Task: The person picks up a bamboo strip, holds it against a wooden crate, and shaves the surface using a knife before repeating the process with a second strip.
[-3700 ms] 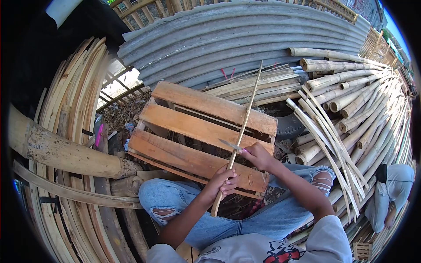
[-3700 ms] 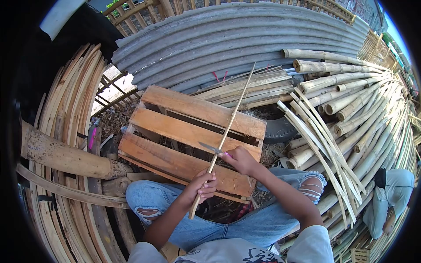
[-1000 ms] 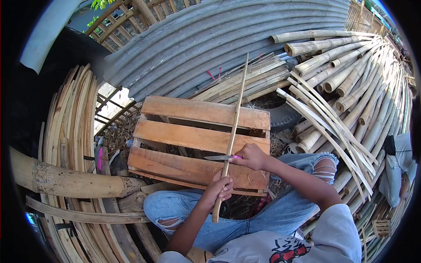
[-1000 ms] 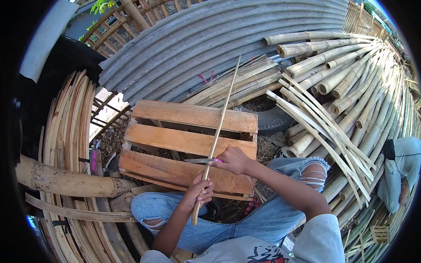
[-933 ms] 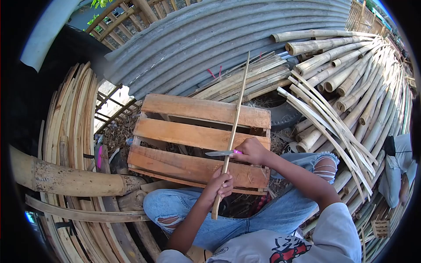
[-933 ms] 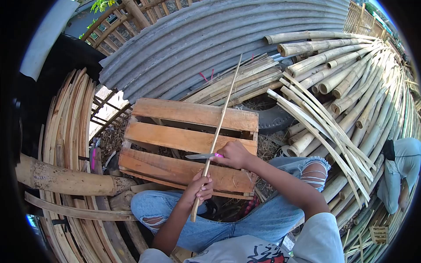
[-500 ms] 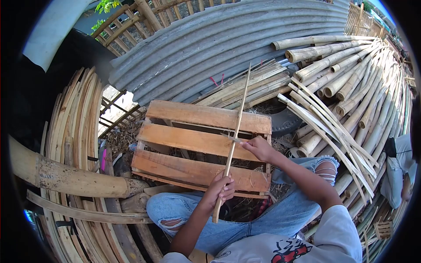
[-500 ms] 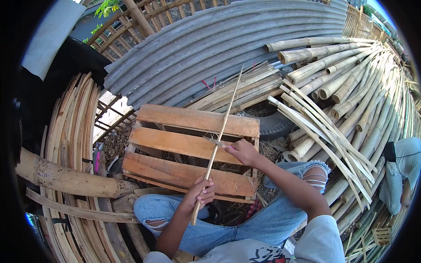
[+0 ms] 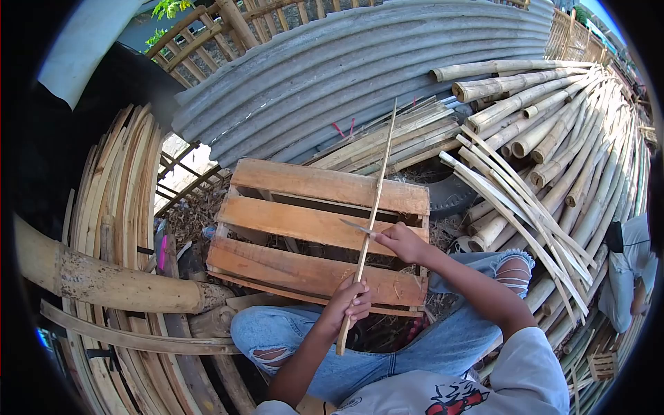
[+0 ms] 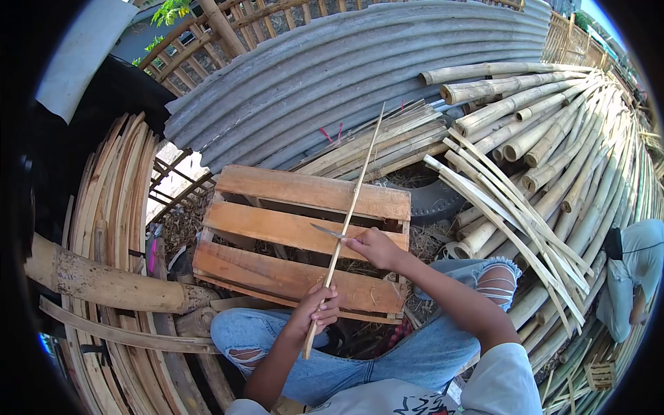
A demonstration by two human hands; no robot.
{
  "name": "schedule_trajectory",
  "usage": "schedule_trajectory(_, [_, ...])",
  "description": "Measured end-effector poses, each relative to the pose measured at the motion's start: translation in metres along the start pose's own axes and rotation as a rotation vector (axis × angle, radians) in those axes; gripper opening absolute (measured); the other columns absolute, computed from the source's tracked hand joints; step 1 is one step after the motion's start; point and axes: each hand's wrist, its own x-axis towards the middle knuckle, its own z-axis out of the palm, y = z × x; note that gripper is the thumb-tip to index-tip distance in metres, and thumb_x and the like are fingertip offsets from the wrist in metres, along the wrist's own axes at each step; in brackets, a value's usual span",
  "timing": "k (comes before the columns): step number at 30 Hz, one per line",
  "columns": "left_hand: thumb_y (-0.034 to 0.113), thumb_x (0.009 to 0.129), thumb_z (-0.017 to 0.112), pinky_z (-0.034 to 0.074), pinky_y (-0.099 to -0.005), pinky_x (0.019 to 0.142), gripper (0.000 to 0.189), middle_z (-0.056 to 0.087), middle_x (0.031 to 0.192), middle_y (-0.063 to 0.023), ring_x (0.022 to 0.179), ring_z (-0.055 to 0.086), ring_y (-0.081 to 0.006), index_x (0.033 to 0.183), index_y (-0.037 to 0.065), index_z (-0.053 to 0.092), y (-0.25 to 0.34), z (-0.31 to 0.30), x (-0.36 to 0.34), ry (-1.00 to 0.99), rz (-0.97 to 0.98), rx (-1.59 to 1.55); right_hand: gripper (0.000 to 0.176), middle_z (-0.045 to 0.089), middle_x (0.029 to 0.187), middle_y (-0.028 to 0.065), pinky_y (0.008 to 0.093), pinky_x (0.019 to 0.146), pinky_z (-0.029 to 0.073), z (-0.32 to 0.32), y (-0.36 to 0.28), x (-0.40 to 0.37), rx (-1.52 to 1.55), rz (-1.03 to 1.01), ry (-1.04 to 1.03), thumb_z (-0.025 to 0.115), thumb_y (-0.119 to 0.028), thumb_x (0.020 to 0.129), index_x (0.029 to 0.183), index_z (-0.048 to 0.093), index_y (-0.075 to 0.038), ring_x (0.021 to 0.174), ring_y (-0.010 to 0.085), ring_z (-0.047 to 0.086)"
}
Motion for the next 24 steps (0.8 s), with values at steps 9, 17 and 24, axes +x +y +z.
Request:
schedule_trajectory(9, [0.006,0.089,0.045,0.026,-0.0179,0.031,0.007,0.036,0.057,0.0030,0.035,0.031,-0.0025,0.089,0.012,0.040,-0.007,0.015,-0.001,0.057,-0.016,0.035,0.058,0.051,0.056,0.0236,0.0456,0.060,0.043,-0.047,0.030,0.023,0.009,0.259,0.125,0.046,-0.046,0.091,0.069,0.059,0.006,0.055,0.0381,0.055])
schedule_trajectory(17, [0.005,0.089,0.046,0.027,-0.0183,0.031,0.010,0.038,0.059,0.0021,0.036,0.033,-0.0025,0.089,0.012,0.039,-0.005,0.002,0.006,0.100,0.020,0.174,0.065,0.046,0.048,0.0189,0.0442,0.053,0.038,-0.014,0.008,0.016,-0.125,-0.110,-0.038,0.046,-0.056,0.088,0.055,0.054,0.000,0.053,0.0367,0.051])
schedule_trajectory(24, [0.004,0.088,0.046,0.028,-0.0189,0.031,0.012,0.038,0.059,0.0010,0.037,0.034,-0.0032,0.089,0.010,0.036,-0.001,0.001,0.011,0.079,0.049,0.202,0.063,0.050,0.051,0.0189,0.0453,0.055,0.042,-0.016,-0.005,0.009,-0.299,-0.106,0.064,0.043,-0.056,0.088,0.058,0.058,-0.003,0.056,0.0372,0.054])
